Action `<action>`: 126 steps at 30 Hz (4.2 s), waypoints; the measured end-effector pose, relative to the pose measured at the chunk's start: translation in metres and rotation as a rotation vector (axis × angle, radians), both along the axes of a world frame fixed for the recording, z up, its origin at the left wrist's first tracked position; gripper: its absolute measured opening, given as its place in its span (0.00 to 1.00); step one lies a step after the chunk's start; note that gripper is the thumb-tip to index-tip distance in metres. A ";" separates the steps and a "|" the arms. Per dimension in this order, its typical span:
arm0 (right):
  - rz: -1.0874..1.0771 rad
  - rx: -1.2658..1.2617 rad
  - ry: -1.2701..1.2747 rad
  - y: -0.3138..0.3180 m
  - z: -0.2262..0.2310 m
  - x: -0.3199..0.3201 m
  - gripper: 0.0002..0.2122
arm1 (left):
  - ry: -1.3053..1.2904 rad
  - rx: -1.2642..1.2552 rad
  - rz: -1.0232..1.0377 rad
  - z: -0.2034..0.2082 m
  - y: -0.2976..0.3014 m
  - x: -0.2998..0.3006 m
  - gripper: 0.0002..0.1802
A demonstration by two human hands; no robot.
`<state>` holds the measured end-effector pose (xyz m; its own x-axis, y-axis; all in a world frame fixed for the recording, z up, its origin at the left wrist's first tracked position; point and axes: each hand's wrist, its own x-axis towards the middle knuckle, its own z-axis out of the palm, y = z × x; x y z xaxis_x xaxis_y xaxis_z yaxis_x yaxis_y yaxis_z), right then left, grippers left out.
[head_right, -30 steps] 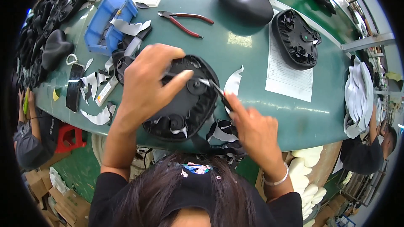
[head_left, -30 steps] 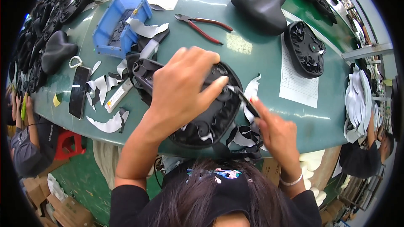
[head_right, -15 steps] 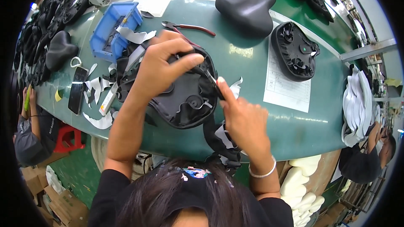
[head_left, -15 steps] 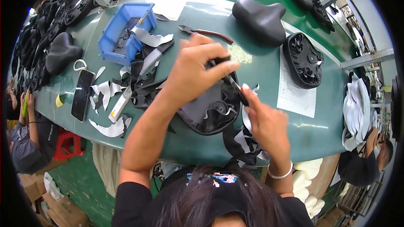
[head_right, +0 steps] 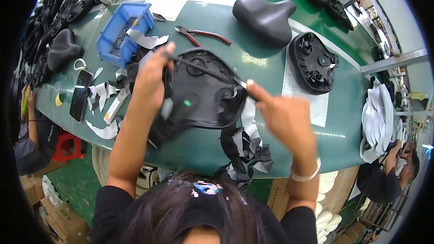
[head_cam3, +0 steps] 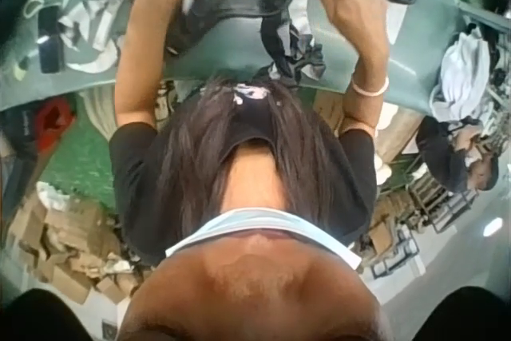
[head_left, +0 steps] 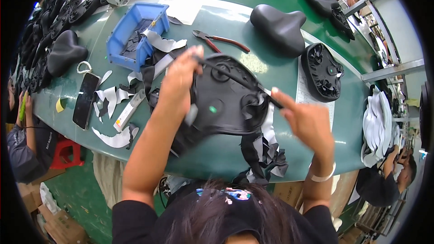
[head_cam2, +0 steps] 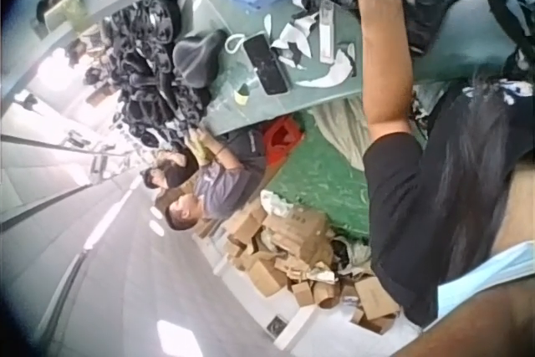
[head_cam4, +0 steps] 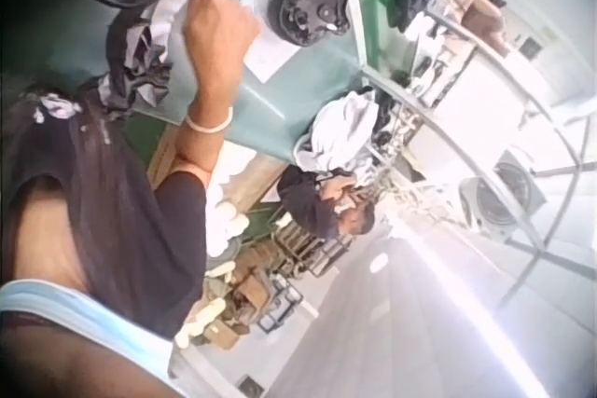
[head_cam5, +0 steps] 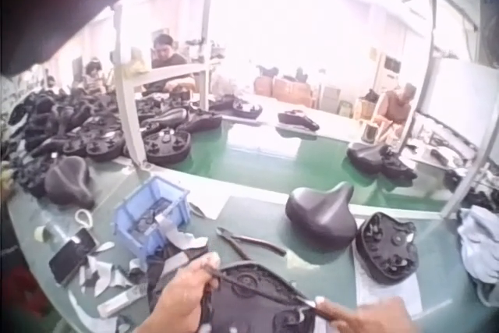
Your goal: Trim excess fabric and material from the bottom of bicycle seats using a utility knife on a factory assembly line.
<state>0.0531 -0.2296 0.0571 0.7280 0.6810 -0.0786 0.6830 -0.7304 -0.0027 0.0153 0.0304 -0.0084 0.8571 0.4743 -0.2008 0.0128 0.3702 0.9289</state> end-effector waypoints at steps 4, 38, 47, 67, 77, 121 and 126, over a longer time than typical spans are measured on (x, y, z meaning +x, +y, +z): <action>0.288 0.022 0.199 0.007 0.009 0.051 0.22 | 0.199 0.172 -0.284 0.007 0.001 -0.056 0.18; -0.255 0.559 0.718 -0.066 -0.024 -0.101 0.24 | -0.207 0.399 0.055 0.008 0.032 -0.026 0.07; -0.577 1.245 0.400 -0.056 -0.035 -0.041 0.15 | 0.062 0.160 -0.013 -0.010 0.028 0.010 0.10; -1.097 2.013 0.754 0.009 -0.097 0.513 0.21 | -0.117 0.256 -0.587 -0.060 -0.012 0.053 0.08; -0.564 2.188 0.557 0.039 -0.113 0.492 0.17 | -0.110 0.310 -0.593 -0.056 -0.009 0.060 0.04; -0.050 0.408 0.322 -0.012 -0.069 -0.090 0.27 | 0.303 0.139 -0.359 0.016 0.030 -0.043 0.22; -0.183 0.631 0.448 -0.031 -0.069 -0.121 0.27 | 0.264 0.008 -0.120 0.008 0.020 -0.077 0.25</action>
